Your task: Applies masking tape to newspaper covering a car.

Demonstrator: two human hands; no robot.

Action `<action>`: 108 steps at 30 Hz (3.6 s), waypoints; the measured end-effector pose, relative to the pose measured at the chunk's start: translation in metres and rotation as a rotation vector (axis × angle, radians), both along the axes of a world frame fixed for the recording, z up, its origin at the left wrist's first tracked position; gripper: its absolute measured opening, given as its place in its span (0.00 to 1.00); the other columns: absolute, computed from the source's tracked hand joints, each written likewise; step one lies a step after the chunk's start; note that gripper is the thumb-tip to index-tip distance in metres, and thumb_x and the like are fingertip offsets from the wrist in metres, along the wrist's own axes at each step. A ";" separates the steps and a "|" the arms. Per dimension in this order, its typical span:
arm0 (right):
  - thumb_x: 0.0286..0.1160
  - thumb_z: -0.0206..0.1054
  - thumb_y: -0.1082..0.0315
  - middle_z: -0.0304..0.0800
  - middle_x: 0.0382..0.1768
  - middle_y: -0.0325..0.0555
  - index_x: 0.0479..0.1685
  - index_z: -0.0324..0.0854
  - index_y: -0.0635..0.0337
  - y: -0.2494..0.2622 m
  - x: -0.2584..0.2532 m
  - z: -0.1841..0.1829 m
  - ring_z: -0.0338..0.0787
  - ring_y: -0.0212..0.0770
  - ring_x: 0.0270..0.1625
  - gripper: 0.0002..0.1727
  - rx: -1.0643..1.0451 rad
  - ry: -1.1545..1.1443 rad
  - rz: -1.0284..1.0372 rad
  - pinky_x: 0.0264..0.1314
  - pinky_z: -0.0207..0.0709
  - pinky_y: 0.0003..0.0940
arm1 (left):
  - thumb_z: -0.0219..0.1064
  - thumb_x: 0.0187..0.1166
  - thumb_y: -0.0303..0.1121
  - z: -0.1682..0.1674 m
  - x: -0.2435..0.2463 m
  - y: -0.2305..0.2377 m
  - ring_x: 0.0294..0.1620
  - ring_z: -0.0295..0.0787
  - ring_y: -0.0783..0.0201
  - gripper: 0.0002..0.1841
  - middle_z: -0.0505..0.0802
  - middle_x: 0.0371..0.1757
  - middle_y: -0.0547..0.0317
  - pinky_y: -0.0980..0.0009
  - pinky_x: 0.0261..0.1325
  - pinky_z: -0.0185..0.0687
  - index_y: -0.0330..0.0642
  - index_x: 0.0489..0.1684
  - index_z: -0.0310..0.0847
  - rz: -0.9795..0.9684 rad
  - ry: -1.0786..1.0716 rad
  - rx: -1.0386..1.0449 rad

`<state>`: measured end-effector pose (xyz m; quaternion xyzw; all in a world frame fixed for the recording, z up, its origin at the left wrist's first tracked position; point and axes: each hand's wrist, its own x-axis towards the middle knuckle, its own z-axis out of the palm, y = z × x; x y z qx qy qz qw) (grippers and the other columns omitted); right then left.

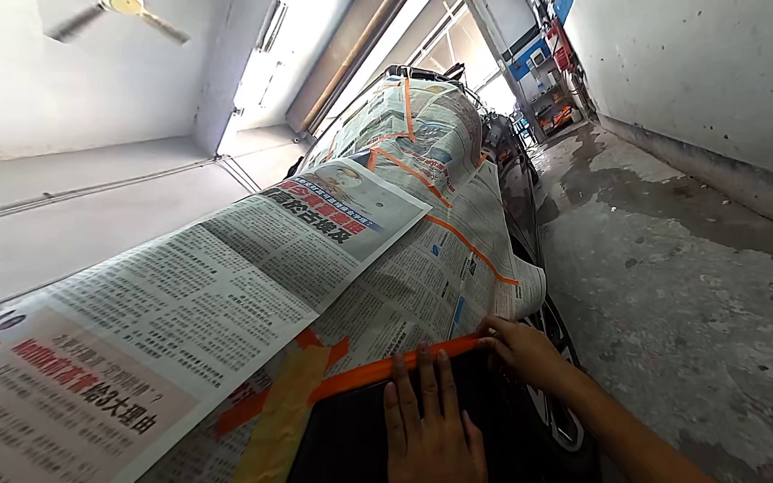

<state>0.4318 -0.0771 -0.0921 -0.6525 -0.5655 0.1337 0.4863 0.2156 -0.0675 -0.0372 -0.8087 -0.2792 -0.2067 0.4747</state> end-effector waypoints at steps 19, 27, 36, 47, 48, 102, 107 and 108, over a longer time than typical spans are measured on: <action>0.88 0.52 0.37 0.91 0.37 0.45 0.67 0.78 0.43 0.006 -0.017 0.008 0.93 0.51 0.44 0.25 -0.121 -0.033 -0.217 0.48 0.83 0.55 | 0.56 0.74 0.49 -0.010 0.010 0.002 0.90 0.59 0.33 0.38 0.71 0.88 0.41 0.41 0.89 0.48 0.40 0.86 0.71 0.009 -0.010 -0.018; 0.88 0.52 0.38 0.91 0.38 0.47 0.68 0.77 0.44 0.005 -0.022 0.010 0.93 0.53 0.46 0.25 -0.137 -0.039 -0.246 0.49 0.83 0.56 | 0.57 0.73 0.48 -0.016 0.017 0.003 0.90 0.59 0.33 0.38 0.71 0.88 0.41 0.42 0.89 0.48 0.36 0.85 0.70 0.006 -0.008 -0.008; 0.89 0.51 0.38 0.91 0.38 0.48 0.67 0.77 0.45 0.005 -0.024 0.013 0.93 0.54 0.47 0.26 -0.161 -0.067 -0.265 0.49 0.83 0.56 | 0.59 0.72 0.46 -0.029 0.033 0.010 0.90 0.61 0.39 0.38 0.74 0.87 0.45 0.44 0.90 0.49 0.34 0.84 0.71 0.020 0.000 0.022; 0.93 0.46 0.52 0.88 0.27 0.48 0.77 0.71 0.47 -0.001 -0.012 -0.020 0.93 0.55 0.34 0.22 0.117 -0.352 -0.215 0.39 0.84 0.55 | 0.55 0.81 0.24 -0.055 0.067 0.020 0.84 0.74 0.47 0.25 0.79 0.82 0.41 0.55 0.88 0.60 0.30 0.79 0.76 0.121 0.058 0.140; 0.92 0.47 0.55 0.88 0.25 0.47 0.80 0.70 0.48 -0.004 -0.007 -0.028 0.92 0.54 0.31 0.23 0.177 -0.391 -0.216 0.38 0.84 0.53 | 0.54 0.81 0.23 -0.055 0.069 0.020 0.84 0.74 0.47 0.25 0.79 0.82 0.40 0.55 0.87 0.61 0.30 0.79 0.76 0.136 0.062 0.147; 0.80 0.71 0.63 0.90 0.37 0.48 0.45 0.86 0.64 0.046 -0.035 -0.040 0.90 0.38 0.40 0.12 0.373 0.996 -0.269 0.51 0.84 0.37 | 0.62 0.74 0.35 -0.029 0.053 0.025 0.86 0.70 0.42 0.29 0.81 0.80 0.38 0.44 0.89 0.52 0.29 0.74 0.80 -0.085 0.214 0.072; 0.80 0.72 0.62 0.90 0.37 0.47 0.45 0.87 0.63 0.043 -0.035 -0.037 0.89 0.37 0.40 0.12 0.345 0.974 -0.299 0.51 0.83 0.37 | 0.64 0.73 0.34 -0.031 0.054 0.025 0.87 0.68 0.40 0.31 0.78 0.82 0.35 0.44 0.90 0.51 0.26 0.76 0.77 -0.086 0.209 0.051; 0.79 0.72 0.62 0.89 0.37 0.46 0.45 0.87 0.63 0.043 -0.036 -0.036 0.88 0.37 0.40 0.12 0.340 0.970 -0.306 0.51 0.82 0.37 | 0.64 0.73 0.34 -0.031 0.054 0.025 0.87 0.68 0.40 0.30 0.78 0.82 0.35 0.44 0.90 0.51 0.26 0.76 0.77 -0.089 0.207 0.055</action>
